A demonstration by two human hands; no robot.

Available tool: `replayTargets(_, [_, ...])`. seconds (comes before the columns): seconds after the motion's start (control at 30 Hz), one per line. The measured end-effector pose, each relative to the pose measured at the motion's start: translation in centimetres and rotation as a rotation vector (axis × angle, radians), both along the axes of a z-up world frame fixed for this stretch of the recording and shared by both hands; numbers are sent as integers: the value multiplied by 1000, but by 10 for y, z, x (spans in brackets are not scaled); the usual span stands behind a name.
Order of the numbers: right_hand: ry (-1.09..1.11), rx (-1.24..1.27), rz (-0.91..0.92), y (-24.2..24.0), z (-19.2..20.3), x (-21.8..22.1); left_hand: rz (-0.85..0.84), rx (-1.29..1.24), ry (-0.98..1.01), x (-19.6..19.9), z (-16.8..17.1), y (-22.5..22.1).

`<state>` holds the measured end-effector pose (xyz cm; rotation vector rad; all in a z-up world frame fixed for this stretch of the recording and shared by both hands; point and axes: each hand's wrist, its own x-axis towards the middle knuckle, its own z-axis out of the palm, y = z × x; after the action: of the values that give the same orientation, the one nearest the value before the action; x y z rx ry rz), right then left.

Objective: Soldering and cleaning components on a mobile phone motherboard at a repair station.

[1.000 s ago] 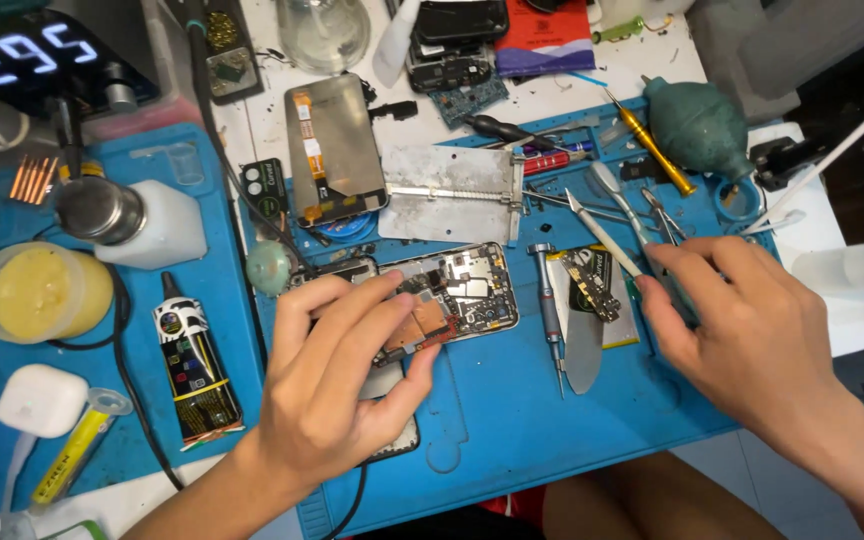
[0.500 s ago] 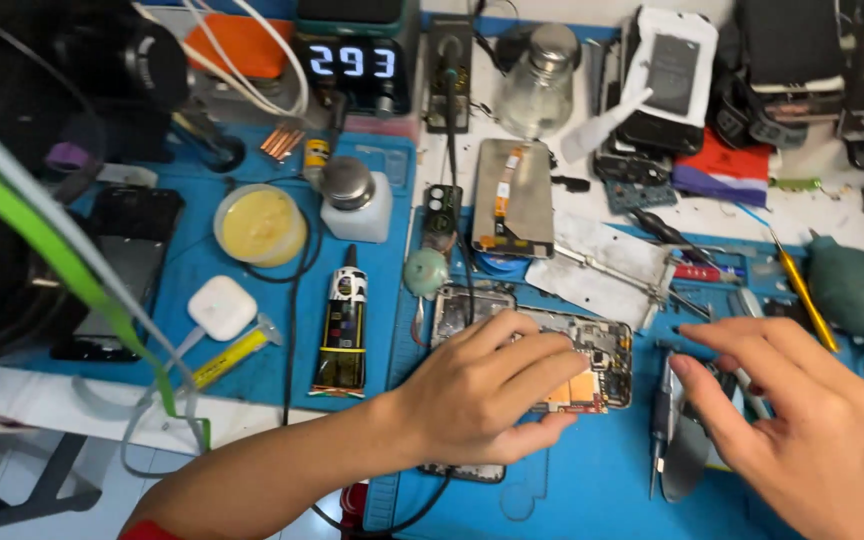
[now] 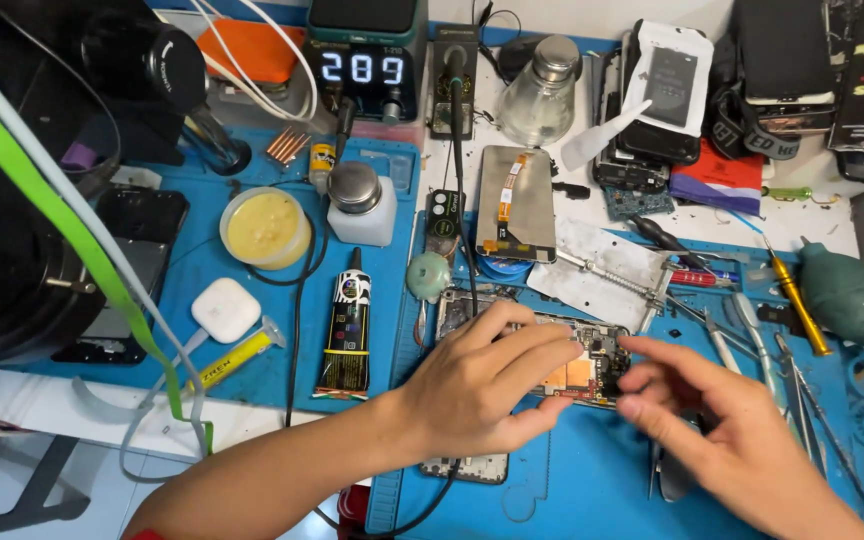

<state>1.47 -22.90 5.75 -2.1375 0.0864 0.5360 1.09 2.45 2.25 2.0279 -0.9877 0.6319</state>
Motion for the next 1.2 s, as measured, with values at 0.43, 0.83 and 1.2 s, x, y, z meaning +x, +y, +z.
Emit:
replayTargets(0.43, [-521, -53, 431, -4, -16, -7, -196, -14, 133, 3, -1, -1])
replayTargets(0.83, [-816, -12, 490, -9, -4, -16, -52, 89, -174, 23, 93, -15])
replayTargets(1.2, [-711, 55, 263, -32, -19, -59, 731, 446, -75, 79, 153, 57])
